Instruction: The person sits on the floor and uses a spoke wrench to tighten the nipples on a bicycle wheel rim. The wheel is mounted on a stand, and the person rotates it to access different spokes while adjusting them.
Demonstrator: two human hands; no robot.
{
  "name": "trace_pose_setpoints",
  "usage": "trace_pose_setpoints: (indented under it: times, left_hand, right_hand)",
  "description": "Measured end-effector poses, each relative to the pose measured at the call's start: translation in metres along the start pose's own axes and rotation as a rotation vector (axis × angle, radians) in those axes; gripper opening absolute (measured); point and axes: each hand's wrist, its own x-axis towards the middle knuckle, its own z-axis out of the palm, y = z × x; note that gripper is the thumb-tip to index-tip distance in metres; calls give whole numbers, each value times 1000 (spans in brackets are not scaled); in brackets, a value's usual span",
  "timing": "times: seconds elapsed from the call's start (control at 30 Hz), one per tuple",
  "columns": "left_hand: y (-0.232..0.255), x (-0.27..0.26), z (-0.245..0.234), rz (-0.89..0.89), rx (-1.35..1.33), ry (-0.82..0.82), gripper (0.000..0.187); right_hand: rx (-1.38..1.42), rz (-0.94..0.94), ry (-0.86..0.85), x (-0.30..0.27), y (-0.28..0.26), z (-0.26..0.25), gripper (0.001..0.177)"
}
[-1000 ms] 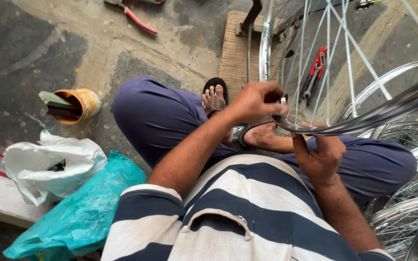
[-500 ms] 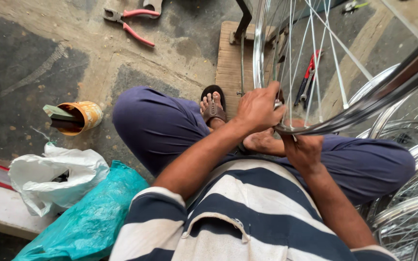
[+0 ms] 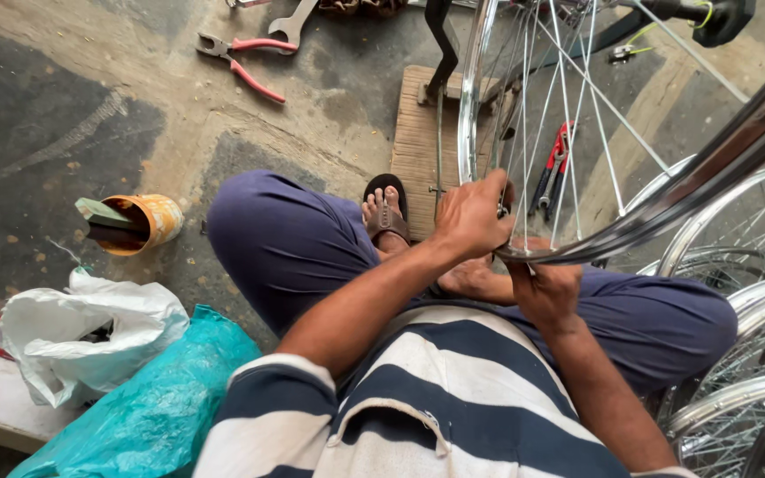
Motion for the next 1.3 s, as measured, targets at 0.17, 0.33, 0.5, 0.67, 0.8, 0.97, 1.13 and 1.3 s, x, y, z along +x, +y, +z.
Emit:
trace_pose_setpoints:
  times: [0.17, 0.33, 0.5, 0.67, 0.8, 0.97, 1.13, 1.3]
  left_hand:
    - [-3, -2, -21, 87, -325, -259, 45]
    - [-23, -4, -25, 183, -1316, -721, 52]
    - [-30, -12, -9, 167, -773, -402, 46]
    - [-57, -6, -2, 37, -1147, -158, 44]
    - [-69, -4, 18, -23, -825, -68, 52]
    - [-73, -7, 26, 38, -902, -215, 57]
    - [-61, -4, 6, -11, -547, -211, 58]
    - [-51, -1, -4, 5, -654, -268, 57]
  right_hand:
    - [2, 29, -18, 3, -6, -25, 14]
    - [1, 69, 20, 12, -21, -48, 15]
    - [-35, 47, -2, 11, -24, -41, 13]
    - [-19, 38, 16, 5, -19, -42, 14]
    - [-29, 45, 6, 5, -15, -48, 16]
    - [-14, 57, 5, 4, -17, -49, 17]
    - [0, 51, 19, 4, -19, -49, 18]
    - [78, 42, 20, 4, -16, -46, 17]
